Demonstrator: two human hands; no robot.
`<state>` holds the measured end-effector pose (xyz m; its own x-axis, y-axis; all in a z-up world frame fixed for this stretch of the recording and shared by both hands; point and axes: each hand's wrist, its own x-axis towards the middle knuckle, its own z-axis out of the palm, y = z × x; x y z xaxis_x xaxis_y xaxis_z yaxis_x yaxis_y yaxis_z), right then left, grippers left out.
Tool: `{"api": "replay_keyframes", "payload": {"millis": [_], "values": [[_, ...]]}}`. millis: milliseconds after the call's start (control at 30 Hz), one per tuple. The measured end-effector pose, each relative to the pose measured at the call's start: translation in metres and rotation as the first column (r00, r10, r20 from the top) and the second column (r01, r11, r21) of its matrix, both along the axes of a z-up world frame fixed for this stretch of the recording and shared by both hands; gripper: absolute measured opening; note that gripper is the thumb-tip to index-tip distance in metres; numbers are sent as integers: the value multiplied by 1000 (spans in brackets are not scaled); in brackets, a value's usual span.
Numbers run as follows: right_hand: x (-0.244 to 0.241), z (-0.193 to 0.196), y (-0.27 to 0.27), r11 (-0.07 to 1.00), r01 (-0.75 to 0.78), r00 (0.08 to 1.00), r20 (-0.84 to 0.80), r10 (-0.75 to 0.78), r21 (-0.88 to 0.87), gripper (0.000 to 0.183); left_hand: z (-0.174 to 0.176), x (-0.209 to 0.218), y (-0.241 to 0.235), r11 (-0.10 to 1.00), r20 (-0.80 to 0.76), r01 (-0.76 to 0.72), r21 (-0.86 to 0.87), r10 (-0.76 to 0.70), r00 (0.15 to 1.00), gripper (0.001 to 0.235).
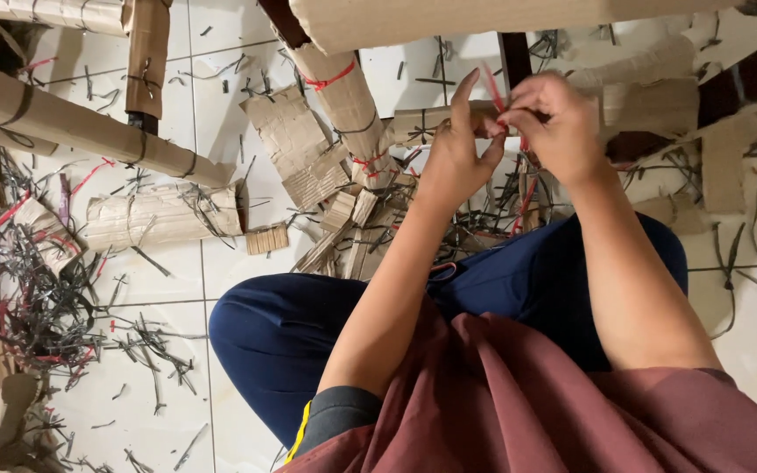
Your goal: The person sits on the floor and ties red plastic strips around the legs of a cardboard chair to secure the structure. They use scissors to cut the excess strips after tying them. Finally, the person lifts the completed chair to inspect it.
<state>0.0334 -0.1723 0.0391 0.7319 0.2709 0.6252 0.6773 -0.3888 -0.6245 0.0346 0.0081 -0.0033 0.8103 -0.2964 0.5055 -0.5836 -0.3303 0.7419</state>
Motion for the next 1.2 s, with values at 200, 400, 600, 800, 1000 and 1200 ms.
{"api": "replay_keyframes", "payload": {"millis": [200,400,600,800,1000,1200], "values": [[3,8,2,990,62,997,-27,-66,-130,6,10,-5,6,986,-66,86,-143,-96,993,92],[5,2,-10,958,-105,994,-2,108,-266,21,16,-11,11,981,-72,73,-181,-87,994,88],[3,11,-6,912,-94,995,-55,79,-399,27,8,-8,8,964,-85,28,-265,-52,995,67],[18,-13,-16,932,-98,867,-490,-91,-348,23,3,-6,6,983,-109,7,-186,-27,994,40],[18,-12,-17,945,-70,870,-483,-98,-319,23,19,-8,7,980,40,19,-199,-11,999,30],[14,2,-19,963,-145,837,-547,-4,-229,18,21,-9,5,961,182,79,-265,-30,983,13]]}}
